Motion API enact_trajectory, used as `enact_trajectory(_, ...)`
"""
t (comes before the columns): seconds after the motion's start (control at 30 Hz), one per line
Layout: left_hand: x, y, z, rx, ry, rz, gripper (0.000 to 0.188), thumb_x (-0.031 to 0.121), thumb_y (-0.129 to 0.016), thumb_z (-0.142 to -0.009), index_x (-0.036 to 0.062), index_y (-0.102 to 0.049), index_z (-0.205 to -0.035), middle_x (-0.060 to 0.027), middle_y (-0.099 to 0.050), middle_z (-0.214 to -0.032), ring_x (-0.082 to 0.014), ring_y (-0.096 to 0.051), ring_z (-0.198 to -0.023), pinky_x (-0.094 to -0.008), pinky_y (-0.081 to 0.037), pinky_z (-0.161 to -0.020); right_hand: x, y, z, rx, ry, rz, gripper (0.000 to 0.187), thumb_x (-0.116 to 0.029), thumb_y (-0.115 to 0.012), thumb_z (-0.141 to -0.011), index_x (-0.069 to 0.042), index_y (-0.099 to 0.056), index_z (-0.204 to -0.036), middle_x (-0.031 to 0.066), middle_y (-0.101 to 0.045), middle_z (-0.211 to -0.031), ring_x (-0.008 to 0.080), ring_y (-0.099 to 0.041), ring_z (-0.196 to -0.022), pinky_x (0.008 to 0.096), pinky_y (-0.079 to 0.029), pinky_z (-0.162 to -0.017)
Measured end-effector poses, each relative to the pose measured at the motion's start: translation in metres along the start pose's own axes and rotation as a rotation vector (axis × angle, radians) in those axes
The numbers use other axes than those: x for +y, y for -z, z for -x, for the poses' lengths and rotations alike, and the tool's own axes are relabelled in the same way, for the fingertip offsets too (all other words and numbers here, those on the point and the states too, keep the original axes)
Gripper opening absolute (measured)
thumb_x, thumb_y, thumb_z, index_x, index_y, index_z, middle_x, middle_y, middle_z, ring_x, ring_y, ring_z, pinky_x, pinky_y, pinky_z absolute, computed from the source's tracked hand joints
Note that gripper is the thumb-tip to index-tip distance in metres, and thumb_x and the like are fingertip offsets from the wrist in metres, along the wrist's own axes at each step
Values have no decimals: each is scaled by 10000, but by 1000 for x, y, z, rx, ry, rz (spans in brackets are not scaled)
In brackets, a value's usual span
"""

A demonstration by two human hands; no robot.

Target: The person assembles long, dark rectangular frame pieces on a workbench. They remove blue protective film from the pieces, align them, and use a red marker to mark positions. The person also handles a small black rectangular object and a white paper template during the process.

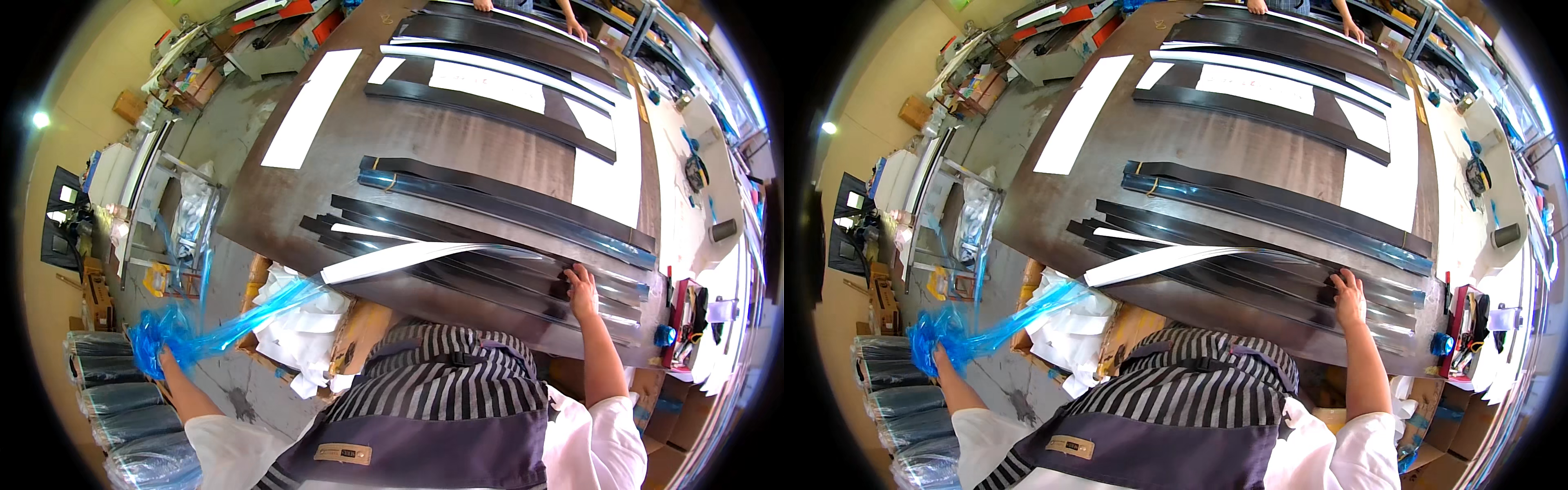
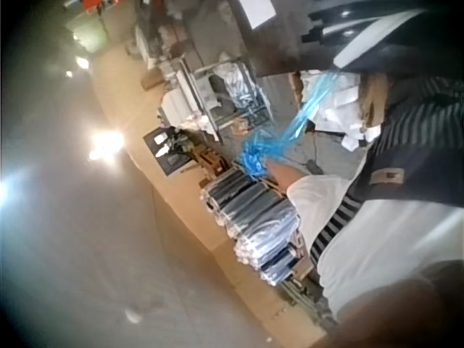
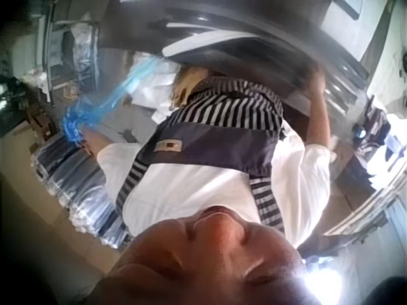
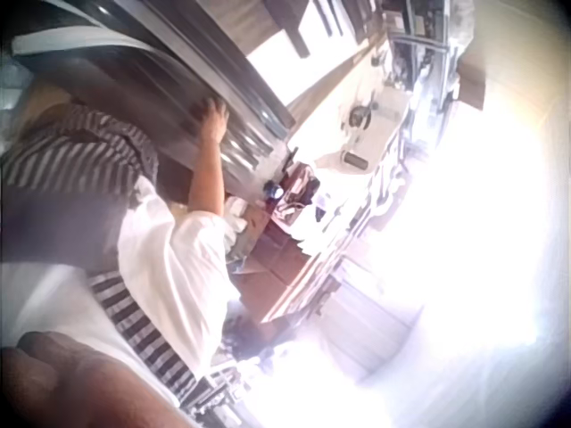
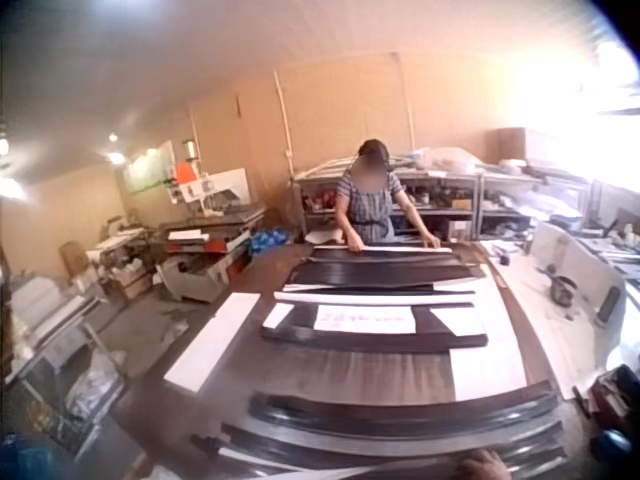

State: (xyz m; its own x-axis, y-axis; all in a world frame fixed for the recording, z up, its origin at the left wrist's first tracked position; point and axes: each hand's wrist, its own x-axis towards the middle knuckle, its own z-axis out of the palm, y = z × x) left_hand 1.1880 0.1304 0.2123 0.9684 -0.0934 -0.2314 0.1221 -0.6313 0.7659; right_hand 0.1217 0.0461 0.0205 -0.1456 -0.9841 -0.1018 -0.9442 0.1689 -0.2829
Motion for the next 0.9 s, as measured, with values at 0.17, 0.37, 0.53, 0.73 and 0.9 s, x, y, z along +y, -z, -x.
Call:
enact_trajectory(0.17,1,42,-26,109,-124,48,483,378,-644,-914,57,-588,-1271,-119,-666,-1164,-237,-636,-1023,-376,-506,-873,5,4,-3,-16,-38,52,643,97,-648,-652,-145,-614,-1247,95,-484,-1404,363,-509,-1206,424,-484,-996)
enact_trajectory(0.37,38,74,-20,381,-404,-141,446,345,-665,-905,64,-602,-1245,-111,-675,-1139,-222,-640,-1008,-362,-510,-865,0,3,-7,-53,-100,80,650,90,-658,-652,-155,-614,-1253,83,-482,-1399,349,-517,-1199,410,-497,-984)
enact_trajectory(0.53,25,-43,62,165,-887,-389,416,318,-683,-898,70,-614,-1224,-105,-682,-1118,-209,-643,-996,-351,-513,-857,-1,-3,-7,-28,-103,129,614,61,-706,-654,-148,-625,-1226,134,-471,-1401,357,-513,-1224,425,-490,-981)
enact_trajectory(0.73,-32,-244,353,-1584,-968,-291,381,285,-705,-889,77,-628,-1199,-97,-691,-1093,-194,-646,-981,-338,-518,-849,-115,28,-8,-111,23,-503,998,-254,-929,-583,-11,-442,-1419,189,-466,-1439,316,-471,-1321,416,-407,-1098)
enact_trajectory(0.9,-24,-331,535,-2066,-577,294,408,313,-734,-859,90,-626,-1183,-78,-678,-1078,-195,-641,-973,-332,-526,-848,-241,36,3,-441,505,-943,1199,-428,-912,-611,-65,-229,-1527,172,-352,-1523,287,-294,-1436,435,-279,-1180)
